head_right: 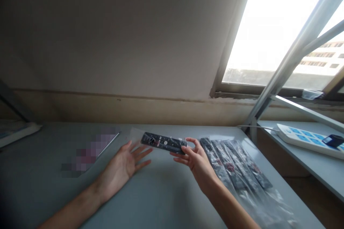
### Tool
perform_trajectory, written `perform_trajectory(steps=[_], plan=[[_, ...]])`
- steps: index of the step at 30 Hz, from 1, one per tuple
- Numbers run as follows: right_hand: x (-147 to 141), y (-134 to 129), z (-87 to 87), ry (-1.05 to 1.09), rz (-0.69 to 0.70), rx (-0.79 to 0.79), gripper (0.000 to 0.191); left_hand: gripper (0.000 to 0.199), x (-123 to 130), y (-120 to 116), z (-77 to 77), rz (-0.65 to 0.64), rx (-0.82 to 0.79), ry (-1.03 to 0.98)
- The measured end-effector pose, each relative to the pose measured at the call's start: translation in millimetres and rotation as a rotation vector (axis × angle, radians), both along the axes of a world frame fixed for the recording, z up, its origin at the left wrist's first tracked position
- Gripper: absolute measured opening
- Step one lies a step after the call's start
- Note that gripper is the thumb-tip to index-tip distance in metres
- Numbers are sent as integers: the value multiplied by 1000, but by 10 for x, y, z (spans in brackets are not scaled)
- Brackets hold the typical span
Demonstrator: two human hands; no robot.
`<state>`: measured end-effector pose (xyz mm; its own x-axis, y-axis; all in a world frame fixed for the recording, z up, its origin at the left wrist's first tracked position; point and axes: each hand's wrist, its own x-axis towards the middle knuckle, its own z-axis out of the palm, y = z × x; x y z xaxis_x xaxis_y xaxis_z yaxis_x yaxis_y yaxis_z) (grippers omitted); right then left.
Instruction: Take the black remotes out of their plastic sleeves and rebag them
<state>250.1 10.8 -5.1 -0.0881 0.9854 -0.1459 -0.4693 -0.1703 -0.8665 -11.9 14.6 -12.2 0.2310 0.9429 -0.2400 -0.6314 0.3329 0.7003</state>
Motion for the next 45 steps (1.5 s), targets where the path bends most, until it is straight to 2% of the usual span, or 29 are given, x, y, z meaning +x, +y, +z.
perform_trajectory(steps=[3,5,8,11,15,18,22,26,28,31,35,39,42,45], plan=[[-8,10,-5,-13,84,-20,61,33,-7,22,-57,107,-2,72],[-16,13,-25,-5,111,-27,54,30,-13,34,-76,144,-11,140],[-13,20,-68,2,116,-32,41,23,4,44,-85,172,-2,183],[4,44,-101,4,123,-51,37,21,37,43,-69,185,11,188],[-21,124,-29,-20,131,-36,34,22,34,54,-49,219,26,156],[-94,237,189,-129,146,30,33,21,-10,94,-75,258,38,100],[-200,451,651,-349,97,207,31,14,-61,134,-92,311,22,15],[-291,660,1056,-505,48,301,28,13,-55,105,-28,291,44,-7],[-334,724,1177,-567,22,339,26,13,-42,76,0,270,67,-3],[-384,777,1271,-670,7,380,26,16,-35,42,-4,179,98,39],[-361,832,1303,-671,-18,451,32,22,-52,47,-54,41,112,134],[-189,889,1249,-618,-69,513,47,31,-66,72,-44,8,165,189],[-32,892,1113,-544,-107,527,57,47,-67,70,-4,1,225,229],[73,827,855,-473,-123,495,59,55,-79,78,11,37,255,295]])
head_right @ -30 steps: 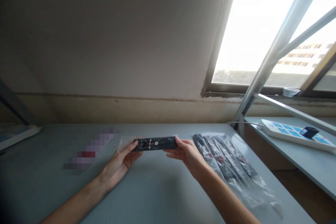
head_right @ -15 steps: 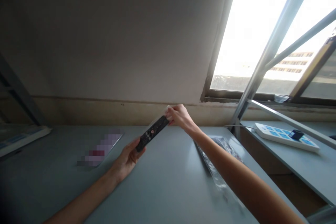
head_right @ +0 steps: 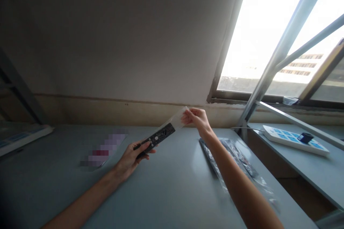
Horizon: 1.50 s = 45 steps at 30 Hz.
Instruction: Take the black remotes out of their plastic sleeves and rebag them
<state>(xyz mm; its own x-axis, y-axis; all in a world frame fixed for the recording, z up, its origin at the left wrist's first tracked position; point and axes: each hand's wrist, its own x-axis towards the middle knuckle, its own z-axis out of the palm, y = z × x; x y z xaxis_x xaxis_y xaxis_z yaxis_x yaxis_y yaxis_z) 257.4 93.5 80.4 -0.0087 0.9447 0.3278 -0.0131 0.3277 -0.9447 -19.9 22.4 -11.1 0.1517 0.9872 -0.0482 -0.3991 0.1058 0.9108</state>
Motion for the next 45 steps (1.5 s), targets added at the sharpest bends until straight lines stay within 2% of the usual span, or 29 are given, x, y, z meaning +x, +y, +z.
perform_trajectory(steps=[6,8,11,16,21,25,29,31,35,40,42,45], plan=[[109,-282,-694,86,-66,-87,54,58,-90,82,-24,205,36,81],[137,-362,-850,110,-70,-123,54,58,-95,85,-26,213,43,141],[152,-418,-972,136,-82,-168,54,56,-68,73,-44,220,49,197],[107,-429,-1032,168,-163,-205,50,57,-47,77,-80,256,42,181],[47,-480,-1008,339,-159,-310,45,52,-15,53,-24,331,59,141],[99,-455,-995,440,-253,-315,42,48,-3,32,16,361,68,187],[237,-373,-1000,571,-406,-259,38,41,-114,112,25,524,81,98],[254,-362,-1009,599,-421,-239,36,36,-179,172,28,601,61,-2],[124,-431,-1062,475,-332,-315,35,24,-244,232,40,667,34,-83],[-62,-519,-1181,250,-325,-297,38,23,-232,166,83,774,263,26],[-80,-524,-1219,194,-329,-270,46,24,-191,120,92,734,306,71],[-60,-511,-1247,101,-304,-256,58,25,-98,50,87,605,297,116]])
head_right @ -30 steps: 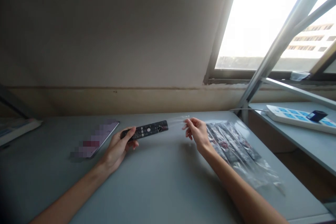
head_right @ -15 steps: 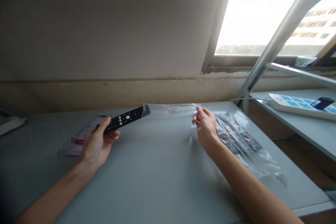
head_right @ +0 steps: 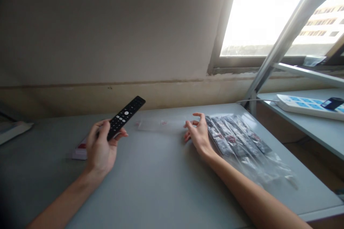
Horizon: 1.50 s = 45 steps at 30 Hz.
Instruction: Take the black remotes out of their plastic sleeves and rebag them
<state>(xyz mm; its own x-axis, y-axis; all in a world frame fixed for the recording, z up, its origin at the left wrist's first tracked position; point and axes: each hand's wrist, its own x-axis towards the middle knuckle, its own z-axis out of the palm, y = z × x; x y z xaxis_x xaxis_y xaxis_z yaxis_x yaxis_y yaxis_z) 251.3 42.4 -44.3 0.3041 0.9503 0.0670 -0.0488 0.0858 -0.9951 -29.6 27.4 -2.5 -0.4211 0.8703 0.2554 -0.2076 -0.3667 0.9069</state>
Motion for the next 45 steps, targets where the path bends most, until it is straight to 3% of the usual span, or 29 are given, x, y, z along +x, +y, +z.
perform_trajectory(steps=[2,6,9,13,16,18,23,28,31,36,41,45], plan=[[28,15,0,-91,34,11,58,26,62,-46,-2,-101,-46,17],[78,43,2,-337,176,59,35,31,134,-128,15,-266,-132,36],[90,50,-17,-521,202,123,24,39,159,-174,19,-352,-196,73],[78,24,-19,-713,123,194,26,41,181,-220,-20,-450,-250,143],[57,-28,37,-804,-33,280,33,37,184,-238,-45,-511,-213,210],[30,-73,94,-826,-35,312,29,34,181,-244,-42,-543,-176,248],[-113,-206,215,-692,262,222,25,34,182,-272,5,-672,-151,281],[-267,-324,260,-405,433,138,49,36,189,-301,-15,-781,-161,333],[-290,-334,256,-175,436,36,55,33,189,-317,-32,-841,-153,365],[-229,-270,220,131,438,-76,48,32,203,-336,-17,-914,-127,433],[-198,-232,190,96,405,-87,49,30,205,-318,-12,-819,78,749],[-193,-226,190,25,357,-102,50,30,192,-311,-64,-807,125,838]])
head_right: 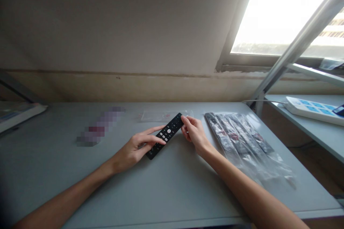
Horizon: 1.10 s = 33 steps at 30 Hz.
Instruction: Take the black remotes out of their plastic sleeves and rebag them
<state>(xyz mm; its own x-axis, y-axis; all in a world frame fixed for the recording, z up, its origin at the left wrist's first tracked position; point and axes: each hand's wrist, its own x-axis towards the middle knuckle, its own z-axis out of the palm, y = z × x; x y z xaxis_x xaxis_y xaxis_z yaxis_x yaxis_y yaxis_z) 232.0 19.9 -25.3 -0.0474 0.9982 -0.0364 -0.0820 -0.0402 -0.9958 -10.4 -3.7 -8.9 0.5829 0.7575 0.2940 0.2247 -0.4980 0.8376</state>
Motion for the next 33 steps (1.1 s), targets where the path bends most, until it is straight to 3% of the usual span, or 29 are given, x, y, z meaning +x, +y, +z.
perform_trajectory(steps=[8,15,21,33], plan=[[90,38,77,1,142,-141,49,37,-50,-19,-85,-75,6,123],[76,41,0,-159,180,-55,48,44,-2,-38,-38,-77,215,281],[82,46,0,-292,246,19,35,39,-6,-18,-67,-98,313,377],[85,52,-61,-453,325,120,33,43,-32,-11,-114,-89,373,438]])
